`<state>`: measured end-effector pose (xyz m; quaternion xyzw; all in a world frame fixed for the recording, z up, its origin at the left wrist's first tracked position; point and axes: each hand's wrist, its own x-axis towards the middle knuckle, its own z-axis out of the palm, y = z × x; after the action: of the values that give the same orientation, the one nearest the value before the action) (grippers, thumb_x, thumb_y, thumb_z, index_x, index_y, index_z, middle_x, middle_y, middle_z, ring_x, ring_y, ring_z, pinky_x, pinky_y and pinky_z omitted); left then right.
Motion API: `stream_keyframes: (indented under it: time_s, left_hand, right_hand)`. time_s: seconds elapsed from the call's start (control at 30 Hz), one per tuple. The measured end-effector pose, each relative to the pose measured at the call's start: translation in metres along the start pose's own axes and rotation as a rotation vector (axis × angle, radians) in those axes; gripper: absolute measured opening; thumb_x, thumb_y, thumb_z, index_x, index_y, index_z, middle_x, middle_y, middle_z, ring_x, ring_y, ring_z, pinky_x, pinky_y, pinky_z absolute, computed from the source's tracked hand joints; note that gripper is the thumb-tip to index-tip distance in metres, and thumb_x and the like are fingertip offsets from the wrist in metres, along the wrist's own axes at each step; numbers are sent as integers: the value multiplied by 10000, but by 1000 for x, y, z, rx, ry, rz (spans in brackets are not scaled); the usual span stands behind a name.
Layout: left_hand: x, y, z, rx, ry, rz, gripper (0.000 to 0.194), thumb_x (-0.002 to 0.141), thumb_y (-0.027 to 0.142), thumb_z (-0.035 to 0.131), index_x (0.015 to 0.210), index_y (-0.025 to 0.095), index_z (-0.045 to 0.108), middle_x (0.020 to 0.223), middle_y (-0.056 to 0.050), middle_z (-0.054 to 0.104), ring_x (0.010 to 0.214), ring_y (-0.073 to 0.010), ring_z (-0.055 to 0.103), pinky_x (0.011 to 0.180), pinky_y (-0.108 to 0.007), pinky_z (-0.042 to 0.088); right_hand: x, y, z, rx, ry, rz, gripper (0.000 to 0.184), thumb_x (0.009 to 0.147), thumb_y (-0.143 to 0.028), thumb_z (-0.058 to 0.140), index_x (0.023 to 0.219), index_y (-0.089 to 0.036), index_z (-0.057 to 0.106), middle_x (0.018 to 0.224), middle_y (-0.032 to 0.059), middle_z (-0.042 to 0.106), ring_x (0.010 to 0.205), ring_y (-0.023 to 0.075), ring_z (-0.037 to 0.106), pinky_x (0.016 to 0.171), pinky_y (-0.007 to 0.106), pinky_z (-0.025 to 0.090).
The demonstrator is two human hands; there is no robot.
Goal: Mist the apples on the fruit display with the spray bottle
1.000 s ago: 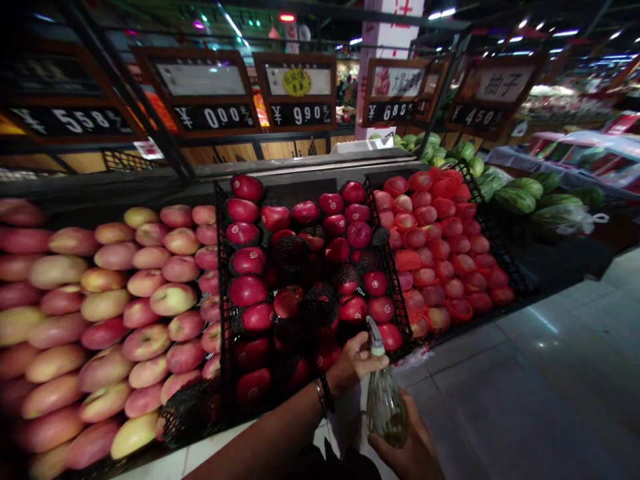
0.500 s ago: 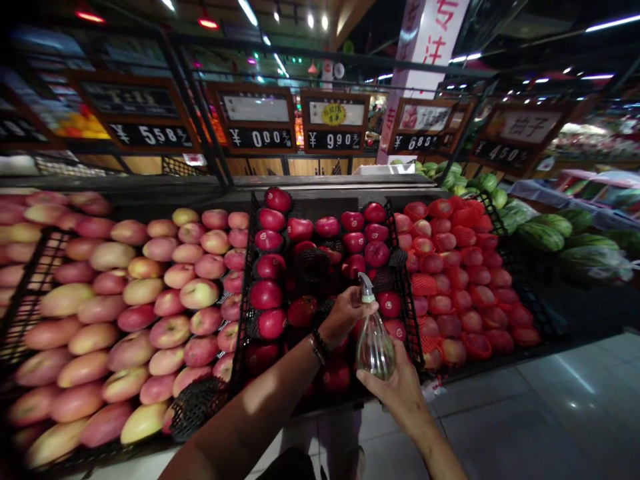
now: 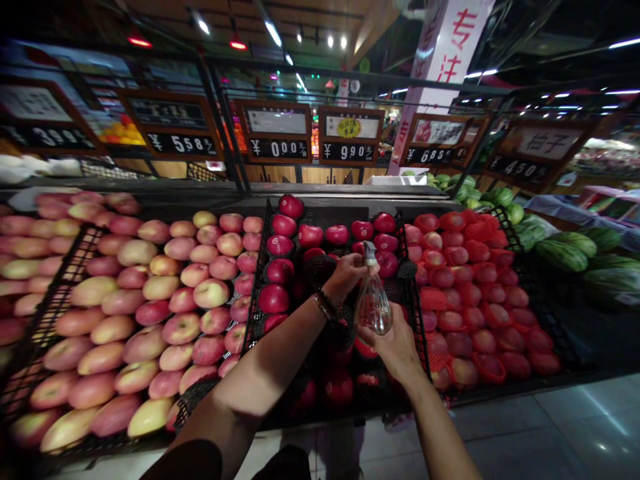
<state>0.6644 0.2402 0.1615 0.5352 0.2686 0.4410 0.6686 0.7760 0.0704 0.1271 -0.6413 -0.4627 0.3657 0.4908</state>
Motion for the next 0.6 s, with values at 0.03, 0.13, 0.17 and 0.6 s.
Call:
stream_keyframes:
  time_s: [0.03, 0.13, 0.17, 0.6]
  left_hand:
    - [1, 2, -1, -2, 1, 1, 391, 727, 397, 962, 909, 127, 745, 797, -17, 754, 648, -136, 669, 628, -258, 523]
    - [3, 6, -6, -7, 20, 14, 381, 735, 398, 953, 904, 134, 736, 807, -12, 751, 657, -138, 675, 617, -254, 525]
    - [4, 6, -7, -4, 27, 24, 374, 739, 390, 952, 910, 134, 740, 825, -13, 757, 683, -136, 680, 633, -249, 529]
    - [-48, -20, -24, -10, 33, -61, 520, 684, 490, 1006, 951, 143, 724, 886, -28, 764, 755, -159, 688, 728, -287, 563]
  right_hand:
    - [3, -2, 1, -10, -2, -1, 751, 718, -558, 981, 1312, -273, 622, 1138, 75, 859, 1008, 332, 830, 911, 470, 680]
    - [9, -5, 4, -34, -5, -8, 755, 709, -565, 981, 1309, -272, 630, 1139, 73, 856, 1030, 336, 823, 936, 474, 666]
    - [11, -6, 5, -44, -3, -10, 764, 704, -570, 983, 1312, -271, 631, 1153, 75, 853, 1042, 337, 818, 946, 476, 660]
    - [-34, 19, 25, 170, -108, 78, 814, 711, -534, 1001, 1361, -289, 577, 1203, 74, 844, 1069, 309, 824, 971, 478, 679]
